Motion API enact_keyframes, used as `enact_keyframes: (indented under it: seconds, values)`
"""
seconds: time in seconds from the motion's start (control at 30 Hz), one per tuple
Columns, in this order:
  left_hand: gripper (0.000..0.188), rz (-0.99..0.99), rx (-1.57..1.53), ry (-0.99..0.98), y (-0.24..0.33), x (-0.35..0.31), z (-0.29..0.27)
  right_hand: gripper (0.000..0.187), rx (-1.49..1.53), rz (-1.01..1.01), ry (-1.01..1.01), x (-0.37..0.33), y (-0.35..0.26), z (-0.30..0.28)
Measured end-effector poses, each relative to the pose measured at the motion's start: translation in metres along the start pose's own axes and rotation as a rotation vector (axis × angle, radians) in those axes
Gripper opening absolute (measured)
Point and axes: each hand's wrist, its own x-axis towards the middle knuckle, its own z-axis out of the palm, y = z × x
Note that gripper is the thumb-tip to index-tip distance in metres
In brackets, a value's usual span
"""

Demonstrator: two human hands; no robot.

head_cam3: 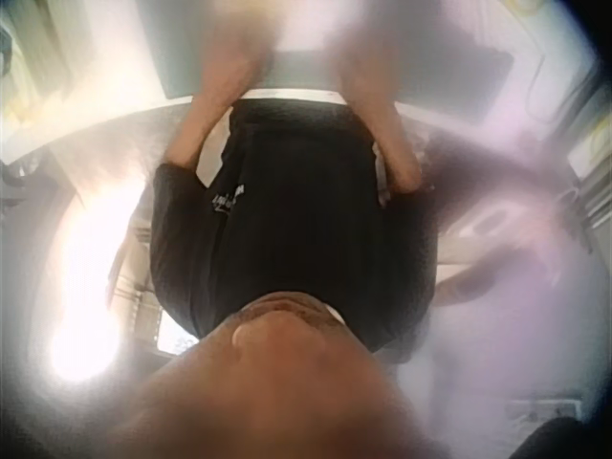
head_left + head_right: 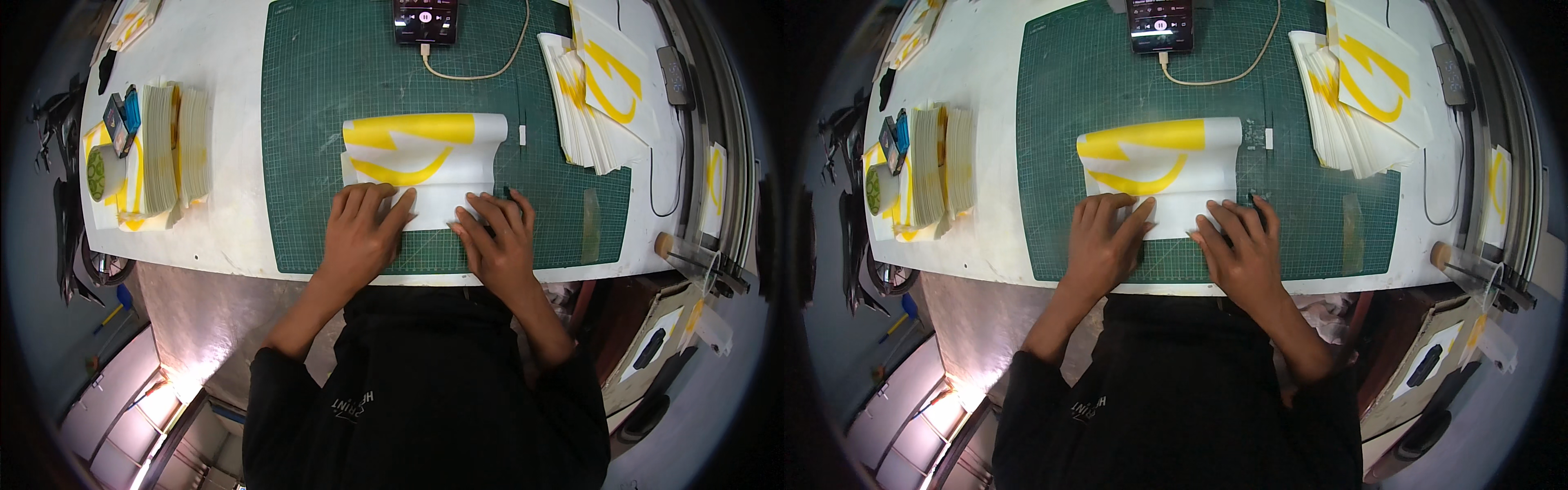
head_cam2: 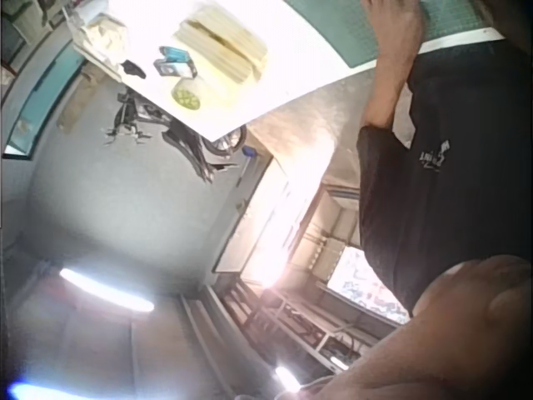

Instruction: The person stacks white sheets with yellow graphics on a table, then places a clear plastic sheet over a graphic and rubs it with a squeegee tool to adhere it. The person repeats this process for multiple sheets, organizing them into piles.

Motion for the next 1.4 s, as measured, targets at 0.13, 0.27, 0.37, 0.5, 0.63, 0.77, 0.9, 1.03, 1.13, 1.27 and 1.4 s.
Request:
enact_keyframes:
  seconds: [0.13, 0.27, 0.37, 0.5, 0.63, 0.77, 0.9, 1.03, 1.13, 1.27, 1.4]
  values:
    - [0.042, 0.031, 0.008, -0.056, -0.006, 0.004, -0.005, 0.029, 0.02, -0.002, -0.046, 0.015, 0.002, 0.001]
    - [0.054, 0.053, -0.002, -0.241, -0.014, 0.016, -0.016, 0.045, 0.023, -0.063, -0.139, 0.042, 0.008, -0.01]
    - [0.081, 0.027, -0.008, -0.343, -0.021, 0.035, -0.028, 0.073, 0.012, -0.112, -0.324, 0.066, 0.023, -0.021]
    - [0.119, 0.049, 0.076, -0.401, -0.041, 0.064, -0.033, 0.109, -0.046, -0.078, -0.395, 0.095, 0.043, -0.026]
    - [0.142, -0.026, 0.115, -0.486, -0.051, 0.066, -0.04, 0.119, -0.075, -0.052, -0.424, 0.098, 0.049, -0.029]
    - [0.149, -0.052, 0.09, -0.505, -0.052, 0.068, -0.044, 0.112, -0.023, -0.101, -0.418, 0.114, 0.034, -0.024]
    - [0.152, -0.077, 0.117, -0.528, -0.048, 0.071, -0.043, 0.106, 0.042, -0.13, -0.352, 0.125, 0.017, 0.007]
    - [0.156, -0.116, 0.131, -0.558, -0.047, 0.072, -0.045, 0.104, -0.057, -0.007, -0.313, 0.1, 0.055, -0.016]
    - [0.156, -0.125, 0.133, -0.559, -0.047, 0.069, -0.042, 0.1, -0.141, 0.089, -0.294, 0.091, 0.054, -0.029]
    - [0.145, -0.066, 0.132, -0.531, -0.044, 0.07, -0.048, 0.077, -0.024, -0.07, -0.305, 0.085, 0.03, -0.035]
    - [0.105, 0.085, 0.019, -0.432, -0.029, 0.055, -0.045, 0.051, 0.095, -0.126, -0.31, 0.072, 0.028, -0.03]
